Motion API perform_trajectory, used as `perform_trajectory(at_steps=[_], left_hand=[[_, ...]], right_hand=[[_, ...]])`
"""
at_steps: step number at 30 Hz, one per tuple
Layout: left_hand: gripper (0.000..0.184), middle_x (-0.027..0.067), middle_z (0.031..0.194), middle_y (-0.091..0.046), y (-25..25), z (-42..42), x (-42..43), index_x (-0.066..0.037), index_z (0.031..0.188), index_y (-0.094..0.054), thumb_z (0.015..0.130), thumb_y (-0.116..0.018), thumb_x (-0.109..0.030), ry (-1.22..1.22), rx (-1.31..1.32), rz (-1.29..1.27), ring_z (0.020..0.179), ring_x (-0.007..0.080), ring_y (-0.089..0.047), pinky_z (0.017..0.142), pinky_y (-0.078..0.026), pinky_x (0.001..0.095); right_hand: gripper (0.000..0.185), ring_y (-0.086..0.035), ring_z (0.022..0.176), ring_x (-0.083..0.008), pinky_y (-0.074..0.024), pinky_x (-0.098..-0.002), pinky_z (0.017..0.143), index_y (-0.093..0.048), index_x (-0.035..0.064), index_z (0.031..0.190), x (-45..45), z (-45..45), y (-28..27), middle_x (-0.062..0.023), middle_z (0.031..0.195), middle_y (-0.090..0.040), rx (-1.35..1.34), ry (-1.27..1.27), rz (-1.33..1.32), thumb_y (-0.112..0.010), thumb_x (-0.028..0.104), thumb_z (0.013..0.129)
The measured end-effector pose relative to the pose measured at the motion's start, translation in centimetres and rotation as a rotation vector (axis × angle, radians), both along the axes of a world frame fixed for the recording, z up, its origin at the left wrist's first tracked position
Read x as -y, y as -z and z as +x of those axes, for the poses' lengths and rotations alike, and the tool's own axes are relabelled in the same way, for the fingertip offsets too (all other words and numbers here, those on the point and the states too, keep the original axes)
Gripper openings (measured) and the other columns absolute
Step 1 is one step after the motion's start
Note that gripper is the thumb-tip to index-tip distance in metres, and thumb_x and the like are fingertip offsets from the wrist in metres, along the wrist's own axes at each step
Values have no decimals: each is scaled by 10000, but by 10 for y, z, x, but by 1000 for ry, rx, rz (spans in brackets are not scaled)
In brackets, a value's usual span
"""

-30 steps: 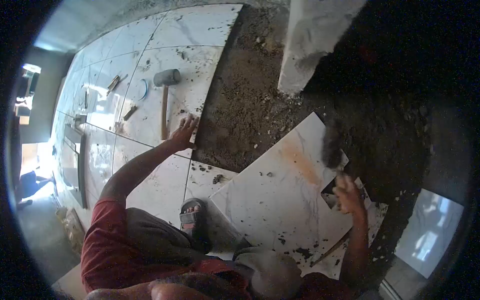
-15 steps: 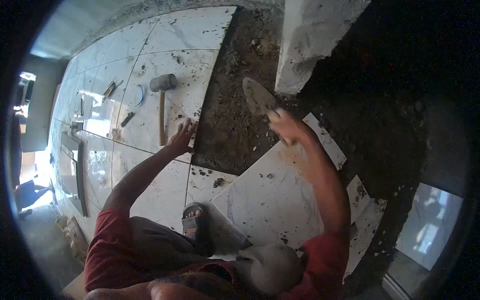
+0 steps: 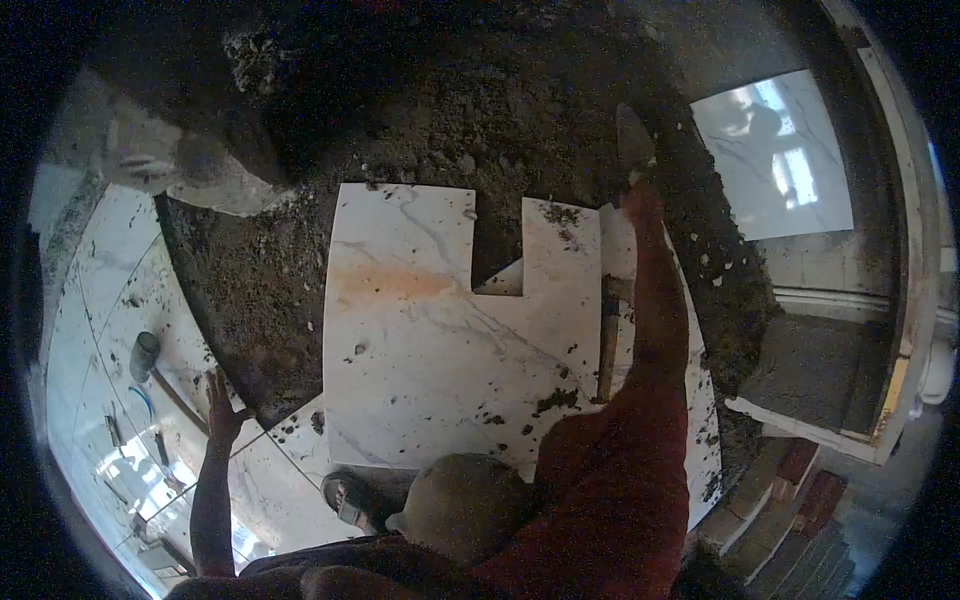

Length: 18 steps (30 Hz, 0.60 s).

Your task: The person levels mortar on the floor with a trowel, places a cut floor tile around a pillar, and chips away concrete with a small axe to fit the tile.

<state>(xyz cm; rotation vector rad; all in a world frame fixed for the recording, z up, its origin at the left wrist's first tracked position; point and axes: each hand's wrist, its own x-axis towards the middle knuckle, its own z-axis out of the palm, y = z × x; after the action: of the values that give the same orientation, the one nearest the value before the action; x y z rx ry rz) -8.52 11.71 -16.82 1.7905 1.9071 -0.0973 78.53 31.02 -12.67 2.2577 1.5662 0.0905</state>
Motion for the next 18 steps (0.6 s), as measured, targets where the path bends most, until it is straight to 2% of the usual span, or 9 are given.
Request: perform_trajectory(at_steps=[2,8,11,12,14,16,18], left_hand=[[1247,251,1495,-13,2,-2,3,-118,1466,-60,502,-850,-165,-6,14,11,1365,442,-101,1110,-177,504],[1243,238,1501,-3,8,-4,4,-128,1467,-59,505,-846,-135,-62,25,-27,1365,444,-103,1115,-174,492],[1250,236,1502,-8,1,5,0,-126,1466,-58,498,-848,-132,-90,24,-65,1365,445,-101,1114,-178,493],[1254,236,1502,-11,-3,7,-3,-125,1466,-58,493,-849,-135,-96,3,-84,1364,447,-97,1113,-179,495],[1263,239,1501,-9,11,-7,0,-126,1467,-53,489,-852,-143,-58,40,-61,1364,451,-92,1112,-178,498],[1274,257,1495,-9,6,-7,0,-126,1467,-36,490,-853,-163,-63,73,-81,1365,456,-73,1112,-166,504],[1269,264,1493,-12,5,-8,4,-122,1467,-35,494,-850,-157,-44,50,-86,1365,455,-71,1112,-164,503]], right_hand=[[368,-629,925,-296,-518,-402,778,-623,15,1075,-18,28,16,-190,1032,-626,130,-90,-81,-480,307,903],[360,-621,870,-340,-500,-465,729,-575,24,1134,9,-68,57,-199,948,-626,-102,74,59,-537,219,833],[394,-618,842,-362,-492,-497,704,-551,29,1163,29,-103,41,-203,906,-626,-139,22,81,-566,176,797],[437,-613,858,-367,-486,-501,712,-515,13,1194,31,-133,6,-205,924,-621,-217,-20,111,-565,151,783],[495,-603,890,-384,-482,-496,733,-464,-20,1232,28,-127,3,-225,959,-611,-220,-159,221,-557,106,762],[540,-588,955,-401,-488,-468,784,-419,-48,1263,-20,-68,14,-258,1050,-586,-223,-180,280,-551,89,758],[588,-584,978,-405,-487,-460,813,-382,-40,1298,-71,11,28,-271,1124,-563,-291,-20,208,-564,108,759]])
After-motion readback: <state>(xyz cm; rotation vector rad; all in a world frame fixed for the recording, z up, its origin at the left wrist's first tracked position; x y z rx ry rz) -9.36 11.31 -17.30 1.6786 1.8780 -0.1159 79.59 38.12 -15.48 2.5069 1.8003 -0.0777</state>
